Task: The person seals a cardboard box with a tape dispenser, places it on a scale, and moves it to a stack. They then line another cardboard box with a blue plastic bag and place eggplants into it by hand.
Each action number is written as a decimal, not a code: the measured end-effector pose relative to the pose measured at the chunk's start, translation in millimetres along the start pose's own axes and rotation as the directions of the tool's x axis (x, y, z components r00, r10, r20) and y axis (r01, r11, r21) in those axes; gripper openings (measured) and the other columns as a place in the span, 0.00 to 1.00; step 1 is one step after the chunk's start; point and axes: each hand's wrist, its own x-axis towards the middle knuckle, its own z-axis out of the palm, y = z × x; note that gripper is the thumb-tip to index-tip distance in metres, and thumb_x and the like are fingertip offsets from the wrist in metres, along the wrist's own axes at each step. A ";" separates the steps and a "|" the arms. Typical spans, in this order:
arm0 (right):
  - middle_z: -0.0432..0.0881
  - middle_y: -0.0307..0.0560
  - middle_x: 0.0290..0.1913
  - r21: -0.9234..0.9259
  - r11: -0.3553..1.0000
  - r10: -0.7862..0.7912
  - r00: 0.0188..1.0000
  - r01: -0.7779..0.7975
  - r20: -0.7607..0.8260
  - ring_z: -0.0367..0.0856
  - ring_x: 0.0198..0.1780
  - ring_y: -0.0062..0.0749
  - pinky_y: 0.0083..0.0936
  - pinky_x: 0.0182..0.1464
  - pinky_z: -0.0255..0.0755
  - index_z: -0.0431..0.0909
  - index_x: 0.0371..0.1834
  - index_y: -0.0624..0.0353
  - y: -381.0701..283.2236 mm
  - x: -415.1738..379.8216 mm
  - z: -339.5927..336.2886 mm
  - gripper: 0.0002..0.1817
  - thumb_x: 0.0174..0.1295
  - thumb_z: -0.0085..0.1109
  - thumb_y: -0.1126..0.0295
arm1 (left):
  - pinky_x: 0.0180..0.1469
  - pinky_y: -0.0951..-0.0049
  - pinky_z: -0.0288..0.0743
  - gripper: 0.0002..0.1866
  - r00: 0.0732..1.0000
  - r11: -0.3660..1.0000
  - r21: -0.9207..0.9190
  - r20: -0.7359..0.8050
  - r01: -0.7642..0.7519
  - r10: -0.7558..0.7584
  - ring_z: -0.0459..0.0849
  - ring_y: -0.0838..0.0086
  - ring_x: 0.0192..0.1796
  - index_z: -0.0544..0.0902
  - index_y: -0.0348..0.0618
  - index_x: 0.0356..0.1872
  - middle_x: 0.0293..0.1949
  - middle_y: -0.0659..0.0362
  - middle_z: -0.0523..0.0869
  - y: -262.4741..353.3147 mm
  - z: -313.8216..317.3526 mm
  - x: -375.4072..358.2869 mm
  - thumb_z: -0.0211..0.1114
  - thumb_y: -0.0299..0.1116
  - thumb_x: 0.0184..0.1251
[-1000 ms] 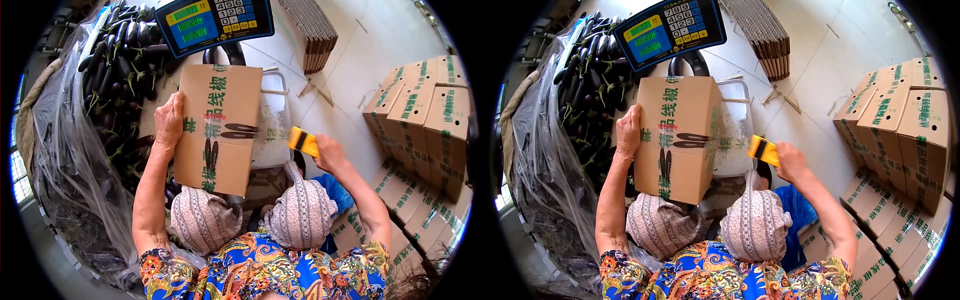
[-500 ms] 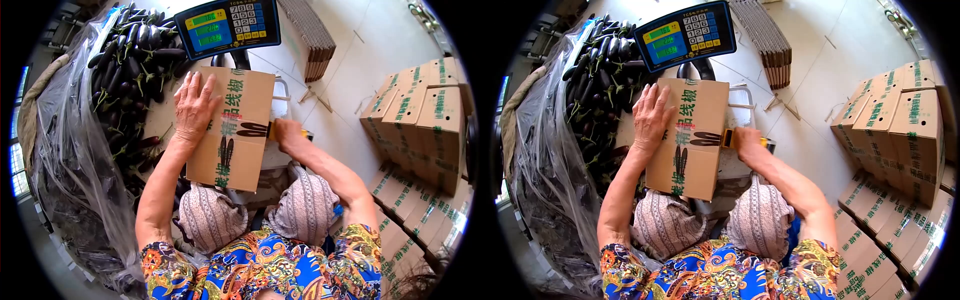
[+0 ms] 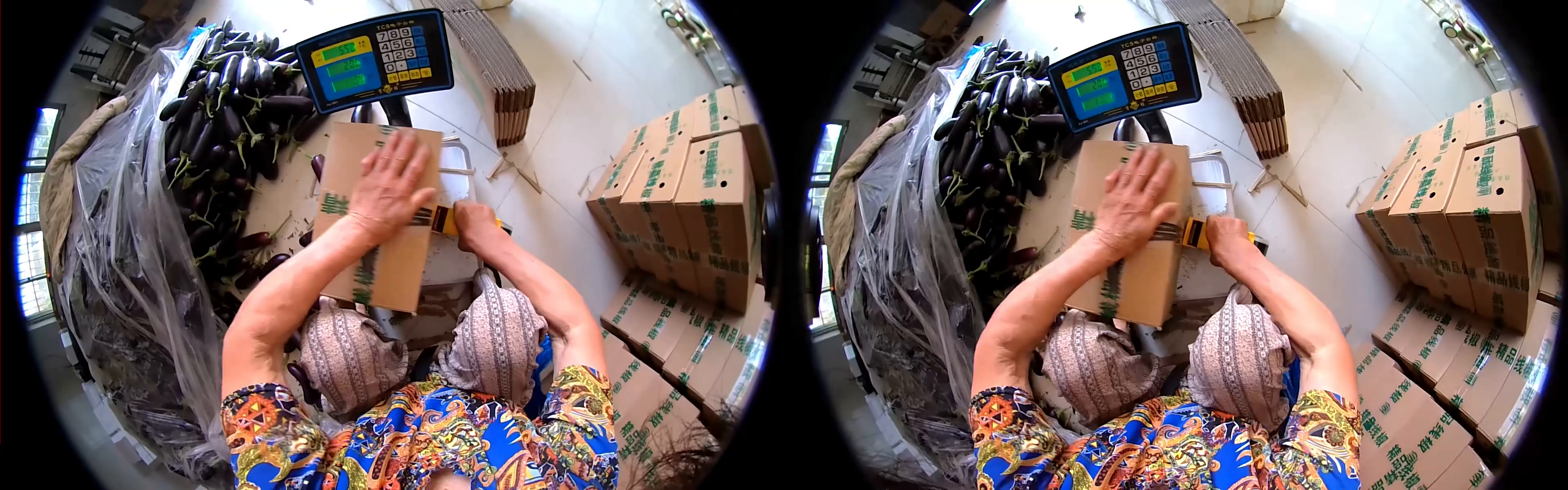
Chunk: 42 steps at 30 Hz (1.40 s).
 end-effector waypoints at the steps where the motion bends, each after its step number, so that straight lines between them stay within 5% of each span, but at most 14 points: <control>1: 0.87 0.52 0.37 0.051 0.998 0.026 1.000 -0.025 -0.007 0.89 0.41 0.44 0.36 0.40 0.83 0.75 0.44 0.61 8.0 -5.9 -0.2 0.23 0.44 0.70 0.68 | 0.77 0.54 0.46 0.35 1.000 1.000 0.016 0.011 -0.006 0.006 0.52 0.57 0.81 0.62 0.48 0.76 0.79 0.51 0.56 -9.9 -0.9 -1.9 0.58 0.49 0.72; 5: 0.86 0.57 0.36 0.064 0.996 0.057 0.994 -0.063 0.095 0.88 0.40 0.50 0.42 0.41 0.83 0.72 0.42 0.63 43.4 -40.0 4.4 0.22 0.44 0.67 0.68 | 0.76 0.55 0.47 0.34 1.000 1.000 0.003 -0.017 -0.016 0.016 0.53 0.59 0.80 0.63 0.49 0.76 0.78 0.53 0.58 -10.7 -5.5 -2.0 0.57 0.47 0.72; 8: 0.86 0.57 0.35 0.057 0.992 0.118 0.991 -0.115 -0.060 0.88 0.40 0.51 0.43 0.41 0.83 0.72 0.43 0.63 68.9 -62.1 23.7 0.23 0.44 0.68 0.67 | 0.76 0.55 0.47 0.35 1.000 0.999 0.032 0.007 -0.027 0.026 0.53 0.59 0.80 0.62 0.49 0.77 0.79 0.54 0.58 7.3 -2.5 3.5 0.57 0.49 0.72; 16: 0.85 0.66 0.41 0.527 0.764 0.369 0.922 -0.373 0.119 0.85 0.45 0.61 0.50 0.49 0.78 0.72 0.52 0.63 97.7 -92.7 26.9 0.39 0.42 0.72 0.46 | 0.76 0.50 0.41 0.38 0.993 0.994 0.062 0.083 -0.095 0.089 0.49 0.56 0.81 0.59 0.46 0.78 0.79 0.51 0.55 22.9 1.9 11.8 0.59 0.48 0.72; 19: 0.86 0.64 0.42 0.623 0.711 0.362 0.929 -0.326 0.073 0.85 0.46 0.61 0.48 0.49 0.78 0.73 0.53 0.63 101.8 -95.6 20.6 0.43 0.41 0.72 0.40 | 0.75 0.46 0.44 0.37 0.985 0.993 -0.006 0.121 -0.120 0.120 0.49 0.55 0.81 0.59 0.44 0.77 0.79 0.48 0.55 24.8 -7.3 14.5 0.60 0.44 0.71; 24: 0.86 0.52 0.39 0.862 0.451 0.341 0.937 -0.232 0.074 0.85 0.42 0.39 0.33 0.47 0.77 0.78 0.51 0.64 100.9 -116.0 -54.8 0.37 0.46 0.74 0.45 | 0.76 0.50 0.51 0.38 0.937 0.968 -0.110 -0.247 0.225 -0.246 0.55 0.48 0.78 0.61 0.39 0.75 0.76 0.45 0.60 -51.6 -20.8 -16.4 0.64 0.44 0.68; 26: 0.82 0.42 0.40 0.963 0.260 0.249 0.968 -0.068 0.001 0.79 0.39 0.27 0.25 0.43 0.74 0.78 0.54 0.65 93.8 -117.8 -83.0 0.36 0.47 0.73 0.49 | 0.73 0.57 0.60 0.37 0.796 0.768 -0.315 -0.061 0.557 -0.603 0.66 0.50 0.74 0.61 0.40 0.75 0.71 0.43 0.69 -104.9 1.3 -48.5 0.62 0.46 0.70; 28: 0.81 0.41 0.38 0.976 0.208 0.206 0.978 -0.061 0.017 0.77 0.37 0.24 0.21 0.39 0.73 0.77 0.54 0.65 79.5 -117.2 -120.8 0.36 0.48 0.71 0.49 | 0.68 0.59 0.68 0.38 0.807 0.418 -0.716 0.355 0.559 -0.471 0.76 0.52 0.67 0.60 0.42 0.75 0.64 0.42 0.77 -91.6 -11.2 -61.5 0.61 0.48 0.71; 29: 0.80 0.40 0.37 0.980 0.196 0.158 0.987 -0.037 0.006 0.76 0.35 0.21 0.19 0.35 0.71 0.77 0.55 0.64 78.2 -111.3 -128.2 0.35 0.49 0.70 0.49 | 0.65 0.58 0.72 0.38 0.813 0.569 -0.622 0.208 0.539 -0.543 0.81 0.54 0.62 0.59 0.45 0.76 0.60 0.43 0.82 -55.7 -33.0 -56.7 0.62 0.46 0.70; 30: 0.80 0.40 0.37 0.984 0.180 0.116 0.993 0.007 -0.029 0.77 0.34 0.21 0.18 0.35 0.72 0.77 0.55 0.64 75.2 -106.0 -137.7 0.33 0.50 0.68 0.51 | 0.69 0.60 0.68 0.41 0.831 0.525 -0.675 0.257 0.519 -0.493 0.77 0.53 0.66 0.57 0.41 0.76 0.64 0.41 0.78 -44.5 -41.5 -52.5 0.64 0.46 0.68; 33: 0.81 0.39 0.36 0.995 0.055 0.043 0.995 0.084 -0.086 0.78 0.35 0.20 0.15 0.35 0.72 0.76 0.55 0.64 49.0 -100.1 -190.2 0.31 0.51 0.67 0.56 | 0.78 0.56 0.51 0.51 0.984 0.669 -0.734 -0.002 0.119 -0.177 0.53 0.53 0.79 0.48 0.39 0.78 0.77 0.40 0.54 -32.1 -14.4 -41.5 0.69 0.47 0.62; 36: 0.80 0.39 0.35 0.979 0.102 0.012 0.984 0.174 -0.176 0.76 0.37 0.21 0.18 0.42 0.71 0.78 0.50 0.65 47.4 -90.1 -214.6 0.28 0.48 0.68 0.58 | 0.79 0.46 0.36 0.63 0.993 0.787 -0.613 0.117 0.070 0.003 0.35 0.45 0.82 0.37 0.40 0.80 0.80 0.37 0.39 5.0 -13.5 -38.2 0.63 0.68 0.59; 38: 0.82 0.40 0.37 0.967 0.181 -0.052 0.984 0.179 -0.172 0.78 0.41 0.24 0.20 0.48 0.71 0.80 0.49 0.65 47.9 -88.2 -235.4 0.27 0.48 0.67 0.59 | 0.79 0.47 0.39 0.61 0.979 0.830 -0.557 0.143 -0.039 0.143 0.38 0.44 0.82 0.45 0.47 0.81 0.81 0.42 0.42 31.6 -10.6 -30.2 0.59 0.75 0.57; 42: 0.84 0.41 0.41 0.955 0.297 0.000 1.000 0.026 -0.027 0.80 0.43 0.26 0.21 0.52 0.72 0.81 0.52 0.65 53.2 -75.8 -236.9 0.29 0.48 0.67 0.58 | 0.76 0.47 0.49 0.50 0.922 0.840 -0.383 -0.110 -0.383 0.370 0.51 0.50 0.80 0.58 0.51 0.78 0.79 0.52 0.56 48.5 26.2 -27.4 0.60 0.69 0.60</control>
